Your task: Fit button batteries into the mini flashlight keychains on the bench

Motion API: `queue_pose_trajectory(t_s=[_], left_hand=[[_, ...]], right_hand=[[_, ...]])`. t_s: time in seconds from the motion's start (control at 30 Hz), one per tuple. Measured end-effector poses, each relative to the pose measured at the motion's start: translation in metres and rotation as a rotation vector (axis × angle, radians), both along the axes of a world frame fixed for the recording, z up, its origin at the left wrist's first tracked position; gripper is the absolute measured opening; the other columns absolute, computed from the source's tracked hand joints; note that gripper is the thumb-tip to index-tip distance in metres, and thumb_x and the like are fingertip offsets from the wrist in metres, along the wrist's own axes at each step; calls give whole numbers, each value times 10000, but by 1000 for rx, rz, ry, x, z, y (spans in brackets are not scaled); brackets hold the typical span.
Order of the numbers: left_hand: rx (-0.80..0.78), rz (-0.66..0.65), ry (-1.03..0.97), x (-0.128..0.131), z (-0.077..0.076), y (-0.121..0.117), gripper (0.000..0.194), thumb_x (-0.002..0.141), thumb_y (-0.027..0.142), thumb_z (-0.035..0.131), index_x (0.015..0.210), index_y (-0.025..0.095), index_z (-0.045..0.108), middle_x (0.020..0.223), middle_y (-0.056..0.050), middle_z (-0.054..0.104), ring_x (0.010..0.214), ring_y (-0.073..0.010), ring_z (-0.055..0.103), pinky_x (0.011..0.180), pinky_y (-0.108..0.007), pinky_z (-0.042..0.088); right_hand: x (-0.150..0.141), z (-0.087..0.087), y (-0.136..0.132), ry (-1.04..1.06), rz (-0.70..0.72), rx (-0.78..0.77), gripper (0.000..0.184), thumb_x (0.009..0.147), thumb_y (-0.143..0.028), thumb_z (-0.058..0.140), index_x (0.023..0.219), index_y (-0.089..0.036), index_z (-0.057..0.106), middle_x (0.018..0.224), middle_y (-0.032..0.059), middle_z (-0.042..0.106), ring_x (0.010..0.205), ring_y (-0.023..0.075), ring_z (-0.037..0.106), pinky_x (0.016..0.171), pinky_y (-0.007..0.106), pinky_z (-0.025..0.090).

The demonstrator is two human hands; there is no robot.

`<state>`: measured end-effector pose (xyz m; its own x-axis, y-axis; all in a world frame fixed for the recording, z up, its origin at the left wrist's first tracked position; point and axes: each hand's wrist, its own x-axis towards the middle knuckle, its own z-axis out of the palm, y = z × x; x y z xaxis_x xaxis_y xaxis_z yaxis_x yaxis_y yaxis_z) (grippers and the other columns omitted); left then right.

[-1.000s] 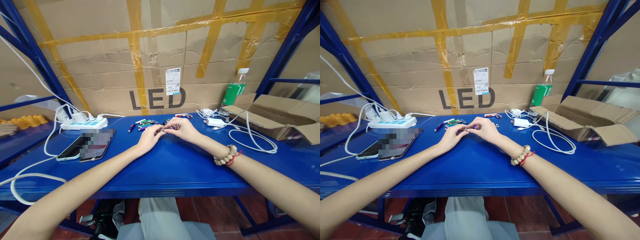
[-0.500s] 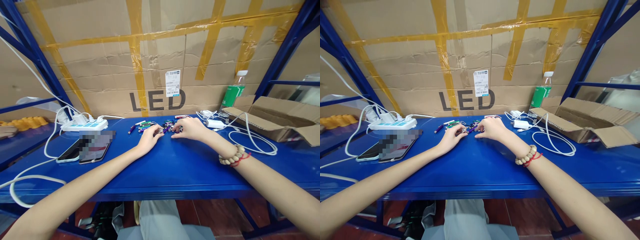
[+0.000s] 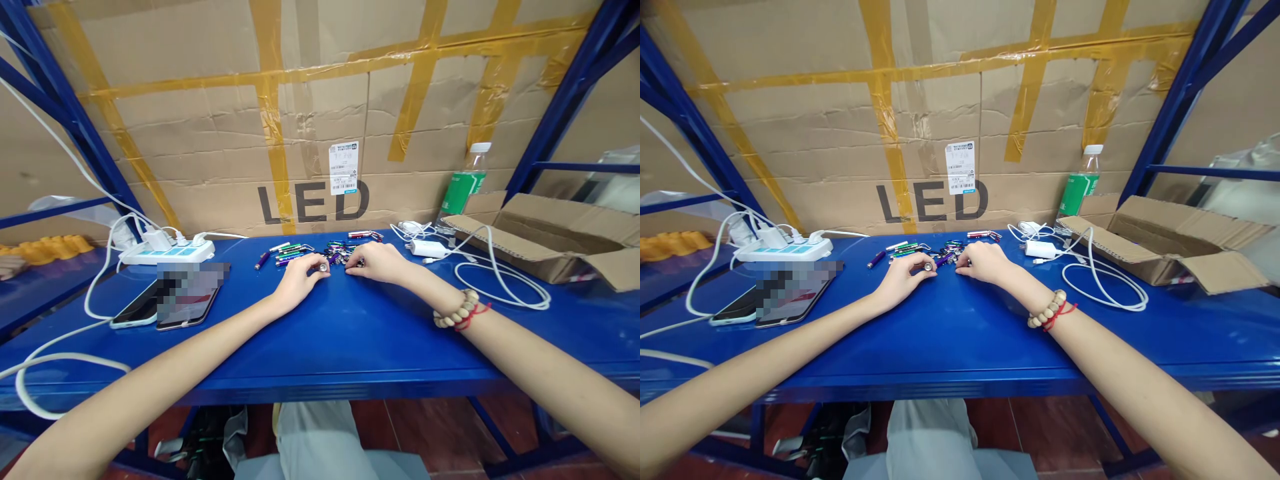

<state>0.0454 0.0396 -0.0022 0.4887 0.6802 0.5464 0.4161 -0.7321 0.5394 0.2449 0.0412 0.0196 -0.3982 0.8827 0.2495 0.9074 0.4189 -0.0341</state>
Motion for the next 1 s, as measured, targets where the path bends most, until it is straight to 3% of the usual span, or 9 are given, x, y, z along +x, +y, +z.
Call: queue_pose_trajectory(t_s=[0.17,0.27,0.4,0.47,0.63,0.8,0.87,1.0], left_hand=[[-27,28,19,0,0,0,75,739,181,600,806,160,627,824,-35,642,766,-160,571,742,-288,462],[-24,42,6,0,-1,1,112,743,194,599,842,159,637,801,-32,644,735,-155,569,736,-291,466],[4,60,-8,1,0,1,110,736,209,604,826,157,641,719,-12,625,676,-144,553,686,-272,468],[3,69,-8,1,0,0,112,740,218,599,821,155,643,695,-8,618,657,-141,547,653,-260,467],[-23,42,-10,2,1,-2,106,757,228,575,799,159,644,789,-25,656,708,-152,583,664,-258,474],[-22,50,0,1,1,-2,154,777,273,557,842,162,641,797,-30,659,716,-156,590,644,-250,470],[-13,78,12,1,0,-2,164,778,288,555,851,167,637,763,-22,646,699,-152,581,630,-244,464],[-14,149,-8,1,-2,1,165,777,296,553,869,174,615,724,-6,608,661,-143,570,617,-242,458]], right_hand=[[-7,-2,-2,74,15,72,199,789,-350,530,781,-248,700,863,5,697,809,187,621,553,237,361],[-12,-4,-2,310,87,108,229,802,-372,519,794,-225,695,851,15,692,713,150,614,533,227,364],[-20,-6,-1,719,245,15,285,784,-407,541,831,-165,683,772,38,675,486,89,540,470,221,388],[-23,-5,-3,806,327,3,273,764,-392,571,808,-148,685,767,45,665,475,80,522,466,221,399],[-24,-4,-8,758,452,107,212,742,-350,613,751,-154,693,743,47,644,575,100,527,500,219,398],[-23,-7,-6,632,482,146,206,774,-351,581,745,-177,689,791,39,639,626,105,533,528,215,388],[-22,-6,-6,590,428,163,236,795,-370,550,751,-177,679,818,38,641,635,105,541,535,214,379],[-18,-2,-6,483,156,217,285,835,-401,472,780,-192,657,798,17,658,616,105,554,517,212,330]])
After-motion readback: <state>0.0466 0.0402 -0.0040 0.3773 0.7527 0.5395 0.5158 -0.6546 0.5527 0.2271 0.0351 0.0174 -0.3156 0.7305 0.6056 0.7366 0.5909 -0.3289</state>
